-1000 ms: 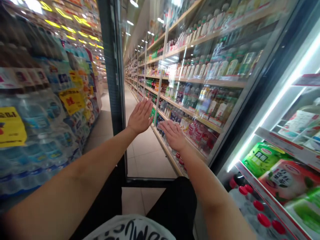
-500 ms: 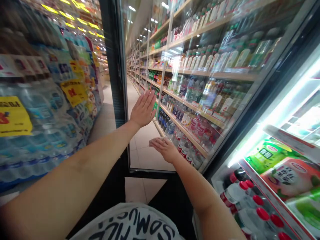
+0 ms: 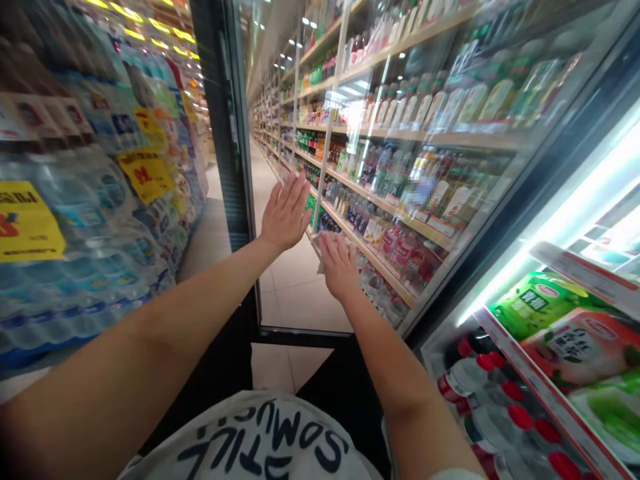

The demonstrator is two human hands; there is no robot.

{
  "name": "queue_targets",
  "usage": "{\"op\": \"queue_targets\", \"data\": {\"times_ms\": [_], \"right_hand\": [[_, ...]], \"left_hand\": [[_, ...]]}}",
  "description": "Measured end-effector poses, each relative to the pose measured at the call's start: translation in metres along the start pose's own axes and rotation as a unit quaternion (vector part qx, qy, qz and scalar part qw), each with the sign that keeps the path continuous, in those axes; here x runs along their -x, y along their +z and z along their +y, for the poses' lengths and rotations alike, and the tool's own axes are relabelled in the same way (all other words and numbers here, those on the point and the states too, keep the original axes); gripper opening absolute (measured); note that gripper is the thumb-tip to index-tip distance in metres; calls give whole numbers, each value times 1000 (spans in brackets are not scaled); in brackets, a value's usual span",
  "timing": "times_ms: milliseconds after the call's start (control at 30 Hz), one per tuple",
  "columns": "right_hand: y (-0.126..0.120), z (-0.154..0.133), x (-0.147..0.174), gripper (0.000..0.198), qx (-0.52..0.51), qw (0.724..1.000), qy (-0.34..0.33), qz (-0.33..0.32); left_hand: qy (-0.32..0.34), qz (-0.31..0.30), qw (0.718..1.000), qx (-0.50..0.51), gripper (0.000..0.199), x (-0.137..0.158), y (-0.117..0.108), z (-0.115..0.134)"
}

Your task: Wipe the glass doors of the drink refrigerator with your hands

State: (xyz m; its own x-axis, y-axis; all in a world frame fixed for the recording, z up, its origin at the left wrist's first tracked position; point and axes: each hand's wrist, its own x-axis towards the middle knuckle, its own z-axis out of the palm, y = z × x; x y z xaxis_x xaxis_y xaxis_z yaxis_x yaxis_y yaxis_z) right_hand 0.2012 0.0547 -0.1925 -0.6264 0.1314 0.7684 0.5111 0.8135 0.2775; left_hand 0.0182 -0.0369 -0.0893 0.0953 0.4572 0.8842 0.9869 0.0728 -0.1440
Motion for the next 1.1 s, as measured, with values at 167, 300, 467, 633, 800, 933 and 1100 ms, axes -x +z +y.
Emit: {"op": "queue_targets", "data": {"times_ms": [167,300,467,633,800,933,1100], "right_hand": [[12,7,32,67,-10,991,-124,-46],[-4,33,8,63,0,998,-56,30],[10,4,-2,63,10,996,56,64],[26,-21,13,58,-19,993,-117,14],[-16,24,-43,65,-19,998,6,57],[-41,45,-64,69,-10,993,75,95],[-55,65,-79,60,4,986,-162,34]], "left_hand": [[-13,-32,999,-11,57,76,26,-2],[-10,-14,1000,-22,56,98,43,-10],[5,13,999,-45,57,93,47,-13],[0,5,997,-71,55,95,42,-10],[15,-3,997,-75,54,97,33,-10],[26,48,995,-82,57,93,21,-4],[27,151,983,-99,57,23,-6,-4]]}}
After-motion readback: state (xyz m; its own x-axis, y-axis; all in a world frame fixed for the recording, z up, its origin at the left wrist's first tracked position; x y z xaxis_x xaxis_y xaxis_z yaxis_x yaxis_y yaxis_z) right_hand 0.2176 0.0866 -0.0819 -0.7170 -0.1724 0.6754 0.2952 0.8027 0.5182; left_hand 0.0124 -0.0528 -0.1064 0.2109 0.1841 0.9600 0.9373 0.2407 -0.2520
